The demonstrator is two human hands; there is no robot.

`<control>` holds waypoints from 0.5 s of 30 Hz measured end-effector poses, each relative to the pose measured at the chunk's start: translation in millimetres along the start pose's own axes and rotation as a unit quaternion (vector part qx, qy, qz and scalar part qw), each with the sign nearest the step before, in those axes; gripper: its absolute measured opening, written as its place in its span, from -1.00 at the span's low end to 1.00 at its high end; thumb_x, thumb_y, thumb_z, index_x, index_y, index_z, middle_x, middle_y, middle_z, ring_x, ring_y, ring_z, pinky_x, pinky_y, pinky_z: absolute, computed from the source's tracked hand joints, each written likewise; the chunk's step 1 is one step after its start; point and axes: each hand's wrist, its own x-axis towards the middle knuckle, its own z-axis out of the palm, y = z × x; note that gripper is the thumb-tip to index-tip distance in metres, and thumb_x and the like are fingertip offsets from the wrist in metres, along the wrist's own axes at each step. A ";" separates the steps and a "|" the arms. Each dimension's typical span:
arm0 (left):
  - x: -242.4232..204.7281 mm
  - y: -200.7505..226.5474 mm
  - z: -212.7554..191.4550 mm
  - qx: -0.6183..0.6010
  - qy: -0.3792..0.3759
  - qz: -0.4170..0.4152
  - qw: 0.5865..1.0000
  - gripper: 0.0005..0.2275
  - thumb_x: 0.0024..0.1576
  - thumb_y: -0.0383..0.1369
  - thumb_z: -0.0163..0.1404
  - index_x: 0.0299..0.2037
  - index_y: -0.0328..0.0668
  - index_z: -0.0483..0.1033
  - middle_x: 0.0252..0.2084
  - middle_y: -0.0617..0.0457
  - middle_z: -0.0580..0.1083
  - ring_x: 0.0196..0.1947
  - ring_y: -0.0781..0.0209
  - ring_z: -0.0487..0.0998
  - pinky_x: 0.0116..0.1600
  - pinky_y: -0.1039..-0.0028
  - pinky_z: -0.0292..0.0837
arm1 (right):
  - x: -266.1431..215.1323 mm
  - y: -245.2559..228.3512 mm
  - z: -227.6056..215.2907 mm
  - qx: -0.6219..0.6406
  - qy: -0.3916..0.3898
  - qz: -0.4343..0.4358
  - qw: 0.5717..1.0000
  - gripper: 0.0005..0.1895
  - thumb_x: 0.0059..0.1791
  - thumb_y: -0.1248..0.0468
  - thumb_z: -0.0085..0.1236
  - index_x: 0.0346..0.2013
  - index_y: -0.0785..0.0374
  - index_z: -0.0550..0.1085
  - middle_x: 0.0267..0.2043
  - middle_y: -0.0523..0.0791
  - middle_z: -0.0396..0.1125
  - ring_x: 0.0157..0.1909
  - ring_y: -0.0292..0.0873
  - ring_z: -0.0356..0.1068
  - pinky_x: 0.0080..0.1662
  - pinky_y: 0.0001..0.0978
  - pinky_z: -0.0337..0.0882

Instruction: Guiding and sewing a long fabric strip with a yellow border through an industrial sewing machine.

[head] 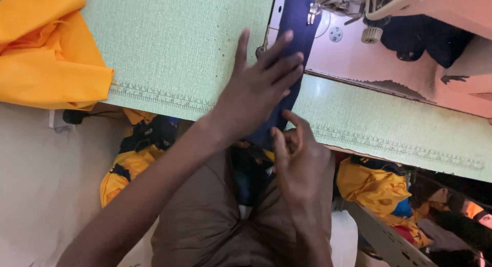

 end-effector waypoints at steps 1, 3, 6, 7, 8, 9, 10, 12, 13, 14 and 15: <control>-5.5 9.2 -9.5 -0.046 -0.038 -0.013 0.998 -0.49 0.28 -0.47 0.15 0.46 -0.17 0.36 0.57 0.07 0.03 0.56 -0.04 -0.30 0.43 -0.51 -0.39 | 4.1 0.1 -0.2 0.030 0.007 -0.001 1.000 -0.56 0.06 0.18 0.12 0.23 0.18 0.44 -0.35 -0.15 0.59 -0.36 -0.23 0.59 -0.26 -0.30 0.51; -4.9 1.8 -7.2 -0.050 -0.035 -0.016 0.998 -0.44 0.28 -0.52 0.18 0.49 -0.11 0.30 0.57 0.11 -0.01 0.56 -0.07 -0.29 0.44 -0.51 -0.41 | 12.5 -6.9 -2.5 0.061 0.008 0.003 0.998 -0.55 0.05 0.22 0.13 0.24 0.21 0.44 -0.41 -0.14 0.57 -0.49 -0.27 0.51 -0.33 -0.34 0.49; 1.1 -2.7 -9.8 -0.067 -0.004 -0.022 0.998 -0.49 0.22 -0.52 0.23 0.38 -0.10 0.36 0.48 0.05 0.13 0.53 -0.19 -0.18 0.42 -0.53 -0.38 | 27.6 -1.8 3.2 0.103 0.020 -0.018 0.994 -0.58 0.05 0.32 0.16 0.22 0.28 0.46 -0.52 -0.14 0.52 -0.62 -0.34 0.38 -0.38 -0.40 0.45; 5.2 -5.2 -12.3 -0.078 0.027 -0.018 0.996 -0.58 0.17 -0.47 0.24 0.25 -0.17 0.47 0.39 -0.04 0.30 0.50 -0.27 -0.08 0.38 -0.55 -0.33 | 34.9 1.6 6.9 0.117 0.038 -0.040 0.992 -0.62 0.04 0.37 0.17 0.18 0.32 0.49 -0.57 -0.14 0.48 -0.61 -0.36 0.34 -0.36 -0.41 0.43; 3.3 -3.2 -15.0 -0.077 0.028 -0.018 0.997 -0.58 0.17 -0.47 0.24 0.25 -0.17 0.47 0.39 -0.04 0.30 0.50 -0.27 -0.08 0.38 -0.55 -0.33 | 38.3 1.3 6.6 0.117 0.040 -0.042 0.991 -0.62 0.04 0.37 0.17 0.18 0.32 0.49 -0.57 -0.14 0.48 -0.61 -0.36 0.34 -0.36 -0.41 0.43; 2.2 -1.3 -16.8 -0.086 0.019 -0.024 0.996 -0.59 0.18 -0.51 0.19 0.25 -0.16 0.49 0.39 -0.01 0.31 0.51 -0.19 -0.09 0.41 -0.51 -0.34 | 42.7 1.7 6.1 0.111 0.057 -0.065 0.990 -0.64 0.05 0.37 0.16 0.15 0.34 0.50 -0.59 -0.14 0.48 -0.64 -0.36 0.36 -0.35 -0.43 0.46; 1.6 1.4 -17.3 -0.097 0.009 -0.028 0.995 -0.60 0.18 -0.55 0.15 0.26 -0.15 0.50 0.39 0.02 0.32 0.52 -0.11 -0.11 0.44 -0.46 -0.36 | 46.6 3.2 5.4 0.104 0.076 -0.085 0.988 -0.67 0.05 0.38 0.15 0.12 0.35 0.52 -0.61 -0.14 0.48 -0.66 -0.36 0.38 -0.35 -0.45 0.49; 7.8 -5.3 -14.7 -0.102 0.003 -0.034 0.994 -0.60 0.20 -0.53 0.12 0.28 -0.12 0.48 0.39 0.06 0.32 0.52 -0.11 -0.10 0.44 -0.45 -0.37 | 57.9 5.7 5.3 0.096 0.081 -0.085 0.988 -0.67 0.05 0.36 0.17 0.11 0.33 0.53 -0.61 -0.15 0.47 -0.68 -0.37 0.37 -0.36 -0.47 0.47; 8.6 -8.3 -14.3 -0.105 -0.004 -0.042 0.994 -0.60 0.23 -0.50 0.10 0.30 -0.09 0.46 0.40 0.10 0.31 0.52 -0.10 -0.09 0.44 -0.44 -0.38 | 62.3 6.5 6.2 0.088 0.084 -0.086 0.989 -0.67 0.04 0.35 0.19 0.11 0.32 0.54 -0.61 -0.17 0.47 -0.70 -0.37 0.37 -0.38 -0.49 0.44; 13.2 -11.8 -11.7 -0.103 -0.006 -0.045 0.994 -0.60 0.23 -0.50 0.10 0.30 -0.09 0.46 0.40 0.10 0.31 0.52 -0.10 -0.09 0.44 -0.44 -0.38 | 67.0 5.4 5.1 0.090 0.082 -0.088 0.989 -0.67 0.04 0.35 0.19 0.11 0.32 0.54 -0.61 -0.17 0.47 -0.70 -0.37 0.37 -0.38 -0.49 0.44; 17.9 -15.3 -9.7 -0.105 0.004 -0.045 0.993 -0.64 0.26 -0.50 0.07 0.28 -0.09 0.47 0.37 0.13 0.32 0.51 -0.09 -0.08 0.44 -0.43 -0.39 | 71.5 4.0 3.7 0.074 0.087 -0.078 0.990 -0.64 0.04 0.34 0.22 0.14 0.31 0.53 -0.55 -0.14 0.51 -0.64 -0.35 0.43 -0.26 -0.40 0.51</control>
